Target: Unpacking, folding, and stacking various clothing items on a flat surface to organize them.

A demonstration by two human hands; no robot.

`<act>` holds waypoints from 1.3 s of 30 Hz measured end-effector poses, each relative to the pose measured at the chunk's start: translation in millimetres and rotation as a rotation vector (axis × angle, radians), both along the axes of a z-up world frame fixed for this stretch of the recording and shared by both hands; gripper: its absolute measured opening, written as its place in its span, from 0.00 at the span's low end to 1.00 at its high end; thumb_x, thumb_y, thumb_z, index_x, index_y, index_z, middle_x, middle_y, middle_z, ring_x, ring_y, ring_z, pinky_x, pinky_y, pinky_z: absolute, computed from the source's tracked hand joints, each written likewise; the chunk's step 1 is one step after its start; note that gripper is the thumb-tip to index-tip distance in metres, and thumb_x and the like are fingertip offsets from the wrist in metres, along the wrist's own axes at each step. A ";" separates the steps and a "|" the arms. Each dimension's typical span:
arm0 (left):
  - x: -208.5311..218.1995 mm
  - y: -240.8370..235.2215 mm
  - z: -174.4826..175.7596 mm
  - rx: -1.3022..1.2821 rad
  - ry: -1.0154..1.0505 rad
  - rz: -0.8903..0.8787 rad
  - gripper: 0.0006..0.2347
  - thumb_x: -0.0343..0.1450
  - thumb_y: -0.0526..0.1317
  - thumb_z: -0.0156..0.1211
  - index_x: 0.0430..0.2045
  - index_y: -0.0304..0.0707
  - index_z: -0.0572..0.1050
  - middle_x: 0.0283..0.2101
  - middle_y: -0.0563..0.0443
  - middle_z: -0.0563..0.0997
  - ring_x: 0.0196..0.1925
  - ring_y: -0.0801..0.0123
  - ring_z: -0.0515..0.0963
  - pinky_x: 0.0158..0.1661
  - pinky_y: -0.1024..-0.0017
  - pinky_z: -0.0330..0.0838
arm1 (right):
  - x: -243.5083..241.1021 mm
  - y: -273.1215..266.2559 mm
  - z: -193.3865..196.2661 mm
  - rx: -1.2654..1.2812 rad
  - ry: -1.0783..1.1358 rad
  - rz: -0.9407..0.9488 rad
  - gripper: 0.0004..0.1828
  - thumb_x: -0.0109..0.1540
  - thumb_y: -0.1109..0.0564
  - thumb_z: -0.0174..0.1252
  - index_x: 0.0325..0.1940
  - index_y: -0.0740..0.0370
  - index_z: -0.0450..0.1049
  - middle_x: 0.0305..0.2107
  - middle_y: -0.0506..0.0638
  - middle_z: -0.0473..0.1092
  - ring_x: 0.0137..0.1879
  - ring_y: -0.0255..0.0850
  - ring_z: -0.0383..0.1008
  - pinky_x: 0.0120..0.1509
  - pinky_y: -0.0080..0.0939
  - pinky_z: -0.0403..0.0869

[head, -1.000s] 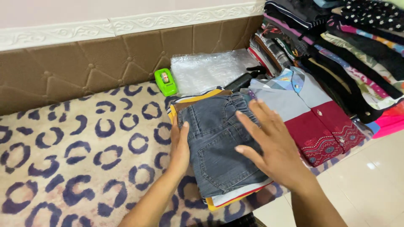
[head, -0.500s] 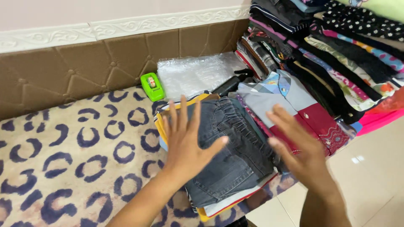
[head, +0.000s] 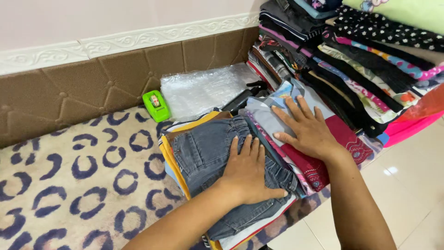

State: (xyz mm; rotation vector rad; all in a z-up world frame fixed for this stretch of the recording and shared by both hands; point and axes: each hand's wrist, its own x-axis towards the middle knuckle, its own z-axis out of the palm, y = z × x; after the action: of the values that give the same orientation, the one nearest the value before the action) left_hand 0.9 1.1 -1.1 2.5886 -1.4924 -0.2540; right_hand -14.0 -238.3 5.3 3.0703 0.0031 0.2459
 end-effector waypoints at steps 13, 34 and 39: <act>116.4 -72.4 -45.2 -0.758 0.912 0.494 0.24 0.69 0.50 0.66 0.38 0.15 0.82 0.33 0.36 0.81 0.31 0.57 0.79 0.28 0.67 0.73 | 16.9 -82.3 40.3 0.423 0.027 -0.311 0.35 0.60 0.39 0.59 0.72 0.46 0.67 0.53 0.61 0.76 0.58 0.56 0.78 0.64 0.50 0.72; 152.3 -98.7 -30.2 -0.796 0.479 0.508 0.22 0.53 0.45 0.72 0.33 0.25 0.80 0.36 0.33 0.84 0.42 0.48 0.84 0.45 0.62 0.77 | 39.7 -90.5 5.6 0.354 -0.170 -0.587 0.26 0.65 0.33 0.53 0.57 0.48 0.81 0.51 0.60 0.76 0.58 0.59 0.74 0.63 0.57 0.70; 151.7 -105.7 -19.4 -0.716 0.617 0.563 0.22 0.50 0.43 0.72 0.30 0.19 0.80 0.35 0.30 0.85 0.39 0.52 0.88 0.41 0.63 0.80 | 38.7 -91.5 4.3 0.350 -0.178 -0.567 0.26 0.66 0.34 0.53 0.58 0.48 0.80 0.51 0.59 0.75 0.59 0.59 0.74 0.63 0.57 0.70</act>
State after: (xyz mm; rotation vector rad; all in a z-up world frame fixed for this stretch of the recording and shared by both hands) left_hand 152.6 -104.6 -20.5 1.9589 -0.4802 -0.3267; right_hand 24.7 -329.8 9.6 3.1889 -0.9964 0.5232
